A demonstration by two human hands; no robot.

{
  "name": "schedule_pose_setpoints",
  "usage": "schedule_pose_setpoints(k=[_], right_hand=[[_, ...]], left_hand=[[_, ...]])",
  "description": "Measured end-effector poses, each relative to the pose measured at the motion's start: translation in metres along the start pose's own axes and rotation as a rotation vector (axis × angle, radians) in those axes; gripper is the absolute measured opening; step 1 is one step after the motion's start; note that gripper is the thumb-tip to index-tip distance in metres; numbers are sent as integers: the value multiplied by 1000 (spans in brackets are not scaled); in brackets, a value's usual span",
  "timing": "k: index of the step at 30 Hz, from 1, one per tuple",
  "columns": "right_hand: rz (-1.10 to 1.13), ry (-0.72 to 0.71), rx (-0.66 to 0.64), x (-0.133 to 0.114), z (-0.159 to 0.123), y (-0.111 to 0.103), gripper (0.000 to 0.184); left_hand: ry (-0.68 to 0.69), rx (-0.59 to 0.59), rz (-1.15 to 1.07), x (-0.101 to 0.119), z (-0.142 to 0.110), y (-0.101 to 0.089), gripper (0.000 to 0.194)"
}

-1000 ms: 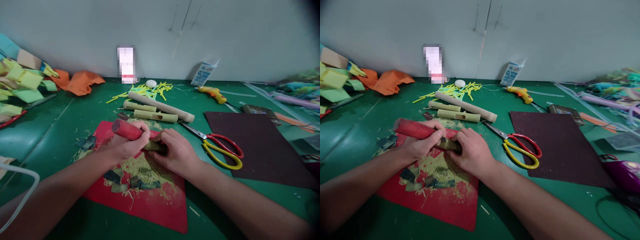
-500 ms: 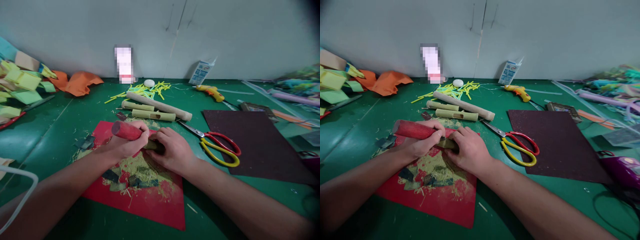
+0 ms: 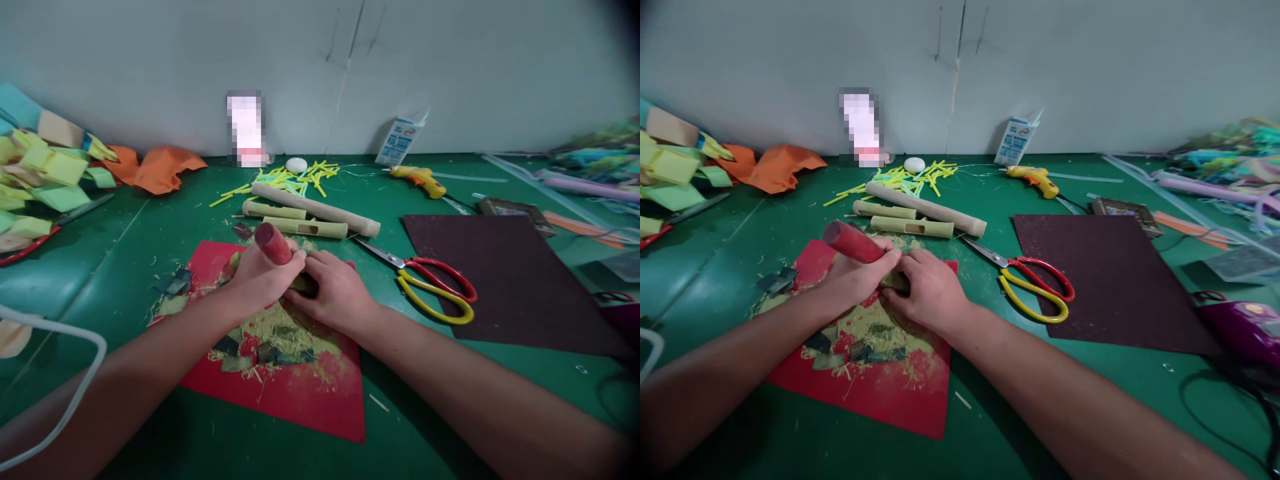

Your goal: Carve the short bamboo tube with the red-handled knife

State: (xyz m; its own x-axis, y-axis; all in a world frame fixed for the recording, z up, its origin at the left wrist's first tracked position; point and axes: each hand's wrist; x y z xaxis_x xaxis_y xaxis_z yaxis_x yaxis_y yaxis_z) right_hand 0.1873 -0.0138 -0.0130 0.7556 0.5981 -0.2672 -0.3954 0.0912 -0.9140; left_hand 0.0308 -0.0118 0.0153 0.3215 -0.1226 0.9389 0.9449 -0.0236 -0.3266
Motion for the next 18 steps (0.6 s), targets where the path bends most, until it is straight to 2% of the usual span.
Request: schedule_pose_setpoints(k=[6, 10, 14, 18], right_hand=[[16, -2, -1, 1, 0, 0, 24], [-11, 27, -29, 1, 1, 0, 26], [-9, 41, -28, 1, 3, -1, 28], [72, 33, -29, 2, 3, -2, 22]], left_hand=[[-128, 134, 57, 6, 0, 6, 21], [-203, 158, 36, 13, 2, 6, 17], [-261, 128, 158, 11, 8, 8, 18], [-171, 34, 241, 7, 13, 11, 22]])
Point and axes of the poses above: each hand's wrist, its own z-axis towards the middle knuckle, its own y-axis out of the palm, x = y × z, and after that the axes turned 14 degrees about -z, right-handed
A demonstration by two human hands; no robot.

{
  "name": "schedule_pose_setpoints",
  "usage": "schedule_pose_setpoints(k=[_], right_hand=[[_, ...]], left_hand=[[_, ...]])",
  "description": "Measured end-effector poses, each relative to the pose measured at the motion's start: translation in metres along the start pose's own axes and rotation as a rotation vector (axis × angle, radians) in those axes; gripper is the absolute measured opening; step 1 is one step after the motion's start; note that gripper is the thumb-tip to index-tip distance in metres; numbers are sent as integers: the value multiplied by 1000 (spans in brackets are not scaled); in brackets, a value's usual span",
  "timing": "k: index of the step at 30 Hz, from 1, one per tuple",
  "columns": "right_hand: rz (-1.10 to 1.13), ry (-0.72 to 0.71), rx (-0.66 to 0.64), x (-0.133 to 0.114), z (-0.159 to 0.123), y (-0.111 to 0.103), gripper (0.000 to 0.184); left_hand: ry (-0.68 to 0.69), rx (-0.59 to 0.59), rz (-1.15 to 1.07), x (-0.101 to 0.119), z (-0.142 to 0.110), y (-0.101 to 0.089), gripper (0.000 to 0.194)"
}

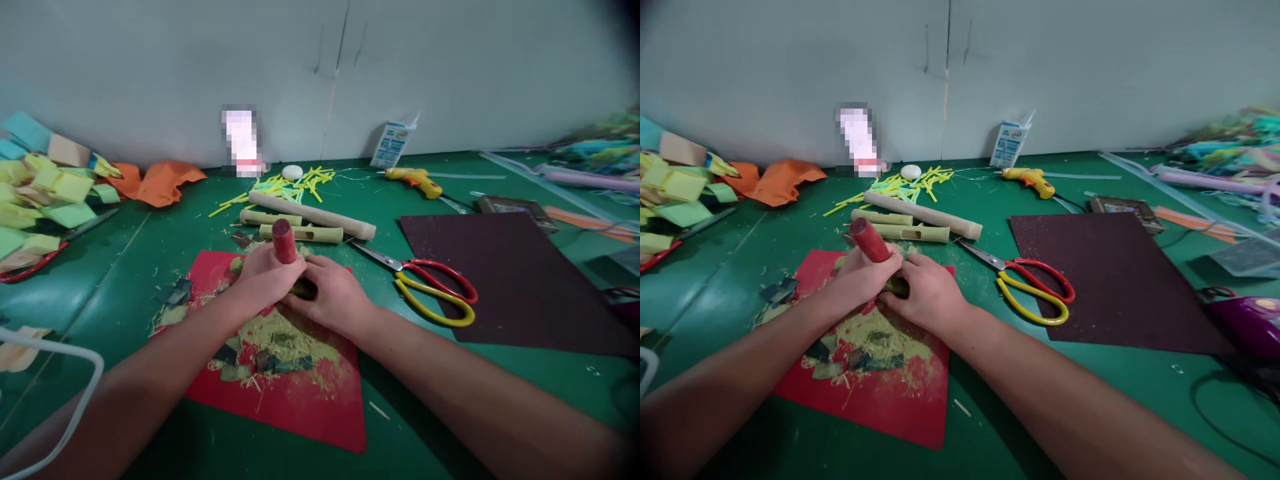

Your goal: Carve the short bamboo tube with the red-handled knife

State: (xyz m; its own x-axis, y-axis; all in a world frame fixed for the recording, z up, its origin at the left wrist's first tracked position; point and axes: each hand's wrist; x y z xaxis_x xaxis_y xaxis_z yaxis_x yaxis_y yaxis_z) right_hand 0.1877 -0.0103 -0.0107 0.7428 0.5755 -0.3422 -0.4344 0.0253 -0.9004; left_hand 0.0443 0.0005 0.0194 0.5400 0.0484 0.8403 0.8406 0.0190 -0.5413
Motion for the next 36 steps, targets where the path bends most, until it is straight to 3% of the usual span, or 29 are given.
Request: schedule_pose_setpoints(k=[4, 9, 12, 31, 36], right_hand=[[54, 6, -16, 1, 0, 1, 24], [48, 8, -29, 3, -1, 0, 24], [9, 18, -24, 3, -1, 1, 25], [-162, 17, -18, 1, -3, -8, 28], [-158, -42, 8, 2, -4, -7, 26]], left_hand=[[-17, 18, -35, -1, -3, -2, 18], [-45, -53, -405, -5, -7, -11, 23], [-8, 6, -510, -6, -6, -12, 21], [84, -56, -343, -7, -2, -8, 23], [60, -48, -317, -9, -3, -9, 27]])
Point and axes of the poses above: each hand's wrist, its own z-axis towards the middle knuckle, its own y-axis out of the palm, x = y × z, and after that the axes turned 14 degrees about -z, right-handed
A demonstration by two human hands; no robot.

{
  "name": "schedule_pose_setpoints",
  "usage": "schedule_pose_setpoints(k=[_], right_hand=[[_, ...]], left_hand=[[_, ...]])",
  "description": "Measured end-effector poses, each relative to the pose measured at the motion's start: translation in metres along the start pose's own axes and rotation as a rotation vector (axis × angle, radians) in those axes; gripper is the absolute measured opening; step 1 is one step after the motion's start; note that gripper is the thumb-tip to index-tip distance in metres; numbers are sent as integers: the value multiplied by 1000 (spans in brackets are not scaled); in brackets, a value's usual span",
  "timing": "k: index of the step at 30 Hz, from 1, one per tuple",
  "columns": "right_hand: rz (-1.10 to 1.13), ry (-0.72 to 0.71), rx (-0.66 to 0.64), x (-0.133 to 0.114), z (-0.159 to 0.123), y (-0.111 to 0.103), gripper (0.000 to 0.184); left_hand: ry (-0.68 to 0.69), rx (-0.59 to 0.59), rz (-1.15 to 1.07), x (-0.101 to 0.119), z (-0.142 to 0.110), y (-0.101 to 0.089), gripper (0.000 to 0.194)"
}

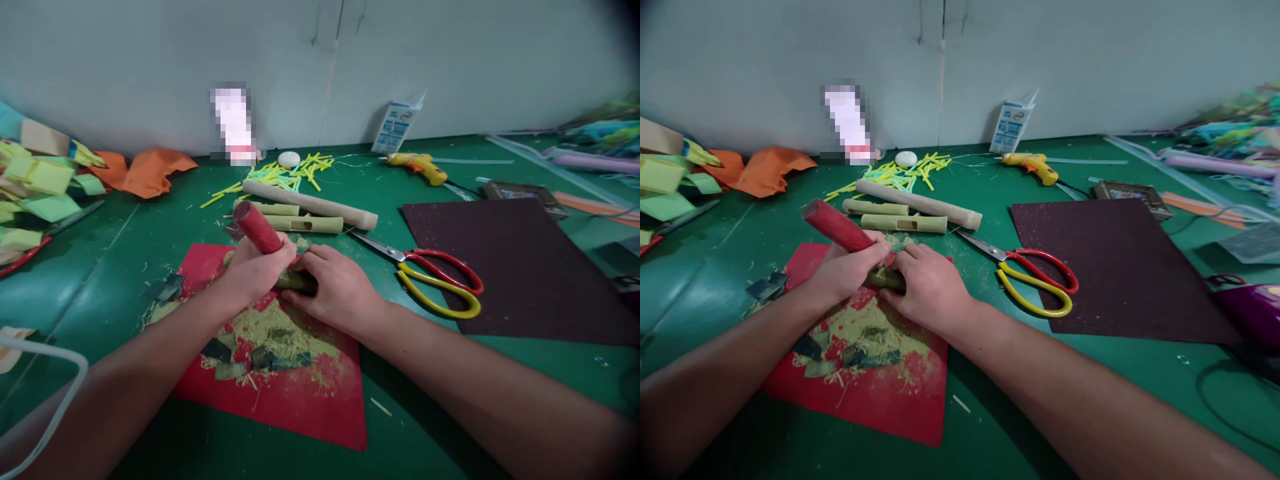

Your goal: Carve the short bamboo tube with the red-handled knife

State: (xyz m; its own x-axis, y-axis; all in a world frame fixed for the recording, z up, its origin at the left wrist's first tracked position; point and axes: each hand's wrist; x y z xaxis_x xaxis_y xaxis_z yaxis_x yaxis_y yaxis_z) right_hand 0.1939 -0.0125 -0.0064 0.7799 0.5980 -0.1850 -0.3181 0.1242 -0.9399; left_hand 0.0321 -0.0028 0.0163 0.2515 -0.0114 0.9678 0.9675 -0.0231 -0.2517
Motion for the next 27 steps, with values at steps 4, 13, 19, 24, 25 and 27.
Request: schedule_pose_setpoints(k=[4, 13, 19, 24, 25, 27], right_hand=[[-4, -3, -1, 1, 0, 1, 27], [24, 2, -16, 0, 0, -1, 26], [136, 6, -3, 4, 1, 2, 21], [251, -19, 8, 7, 1, 4, 17], [246, -25, 6, 7, 1, 4, 17], [214, -33, 2, 7, 1, 3, 17]], left_hand=[[-8, 3, -35, 0, 0, 0, 27], [-3, -4, -2, 1, 0, -1, 24], [35, -8, 21, 4, -2, 3, 22], [-23, 3, 56, 7, -5, 4, 22], [-36, 10, 6, 6, -5, 3, 23], [-40, 6, -110, 3, -5, 1, 26]])
Point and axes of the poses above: each hand's wrist, its own z-axis towards the middle knuckle, its own y-axis out of the palm, x = y × z, and after that the axes turned 14 degrees about -z, right-handed
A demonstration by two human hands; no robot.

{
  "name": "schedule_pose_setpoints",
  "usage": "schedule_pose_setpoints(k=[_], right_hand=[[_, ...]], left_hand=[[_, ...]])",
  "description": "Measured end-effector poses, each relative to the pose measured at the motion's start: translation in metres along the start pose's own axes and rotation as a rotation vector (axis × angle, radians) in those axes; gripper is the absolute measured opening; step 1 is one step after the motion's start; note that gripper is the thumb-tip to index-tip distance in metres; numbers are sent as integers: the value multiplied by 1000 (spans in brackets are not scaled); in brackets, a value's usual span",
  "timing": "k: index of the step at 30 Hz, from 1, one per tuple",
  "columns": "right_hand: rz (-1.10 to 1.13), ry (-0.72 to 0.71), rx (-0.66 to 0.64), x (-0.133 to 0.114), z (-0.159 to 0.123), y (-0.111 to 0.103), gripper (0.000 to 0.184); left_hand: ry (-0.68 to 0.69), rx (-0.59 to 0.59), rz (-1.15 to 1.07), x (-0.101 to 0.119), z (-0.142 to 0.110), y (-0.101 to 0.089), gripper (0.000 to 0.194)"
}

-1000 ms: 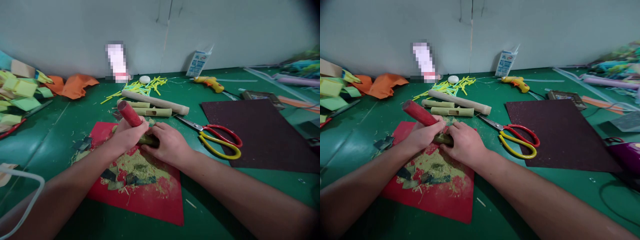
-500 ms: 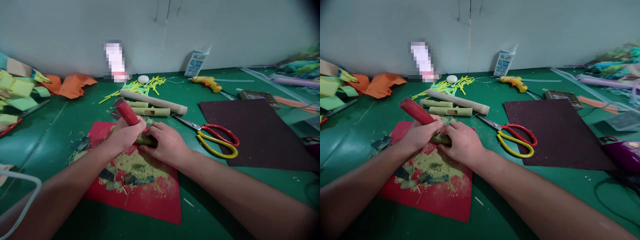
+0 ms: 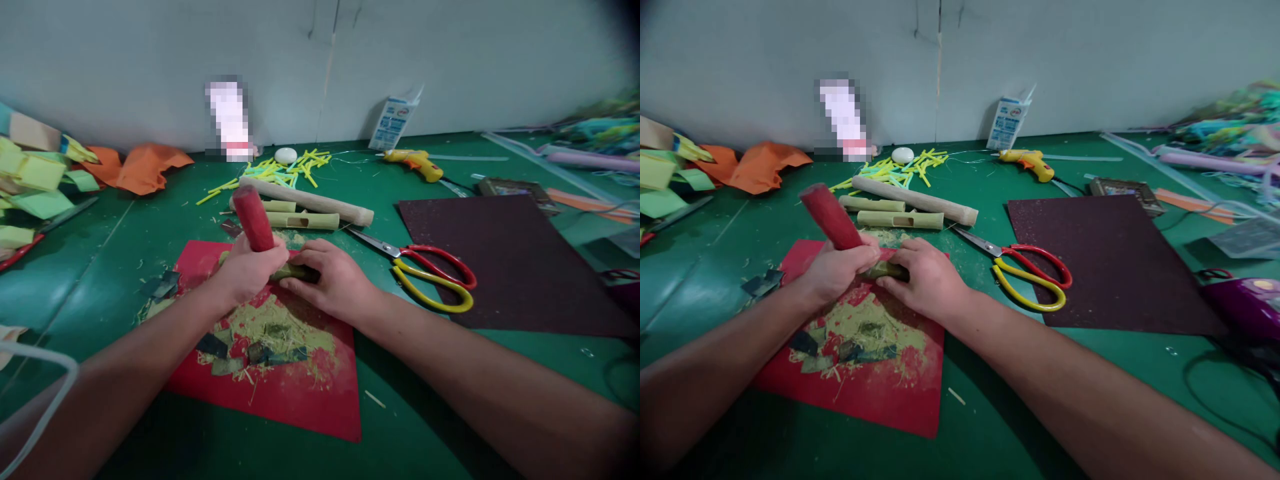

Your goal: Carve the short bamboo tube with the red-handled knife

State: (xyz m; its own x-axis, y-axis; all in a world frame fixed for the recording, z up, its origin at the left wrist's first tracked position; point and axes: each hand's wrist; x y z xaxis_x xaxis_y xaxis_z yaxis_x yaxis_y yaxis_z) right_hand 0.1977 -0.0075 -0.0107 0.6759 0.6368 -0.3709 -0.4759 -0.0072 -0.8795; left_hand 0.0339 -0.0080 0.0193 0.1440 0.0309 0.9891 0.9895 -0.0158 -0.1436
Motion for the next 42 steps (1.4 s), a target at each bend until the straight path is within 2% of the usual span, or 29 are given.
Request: schedule_pose_setpoints(k=[4, 12, 18, 26, 30, 33, 37, 39, 42], right_hand=[[-75, 31, 7, -4, -2, -1, 19], [-143, 43, -7, -8, -2, 0, 24], [-141, 43, -12, -6, -2, -1, 24], [-96, 59, -6, -4, -2, 0, 22], [14, 59, -10, -2, -1, -1, 16], [72, 56, -6, -1, 0, -3, 15], [80, 51, -16, 1, 2, -3, 14], [48, 63, -7, 2, 2, -2, 14], [-14, 76, 0, 0, 1, 0, 19]], left_hand=[[80, 63, -90, -4, 2, -1, 25], [20, -1, -30, 4, 3, 6, 24], [25, 35, 111, 1, 4, 4, 21], [49, -39, 72, -1, 4, 1, 26], [75, -96, 153, 4, 4, 0, 26], [29, -84, 142, 4, 3, 0, 24], [-81, -84, -83, 2, 2, 0, 29], [-7, 17, -95, 1, 1, 1, 28], [44, 40, -67, 1, 3, 2, 26]])
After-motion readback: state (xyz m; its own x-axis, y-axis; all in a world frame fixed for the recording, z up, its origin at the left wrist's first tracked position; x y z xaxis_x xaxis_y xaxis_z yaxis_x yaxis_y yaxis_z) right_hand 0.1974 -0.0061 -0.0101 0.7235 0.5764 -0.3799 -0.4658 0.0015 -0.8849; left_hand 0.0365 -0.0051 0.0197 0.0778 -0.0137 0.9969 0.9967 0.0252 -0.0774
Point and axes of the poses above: each hand's wrist, its own z-axis towards the middle knuckle, its own y-axis out of the palm, x = y × z, and after that the axes turned 14 degrees about -z, right-handed
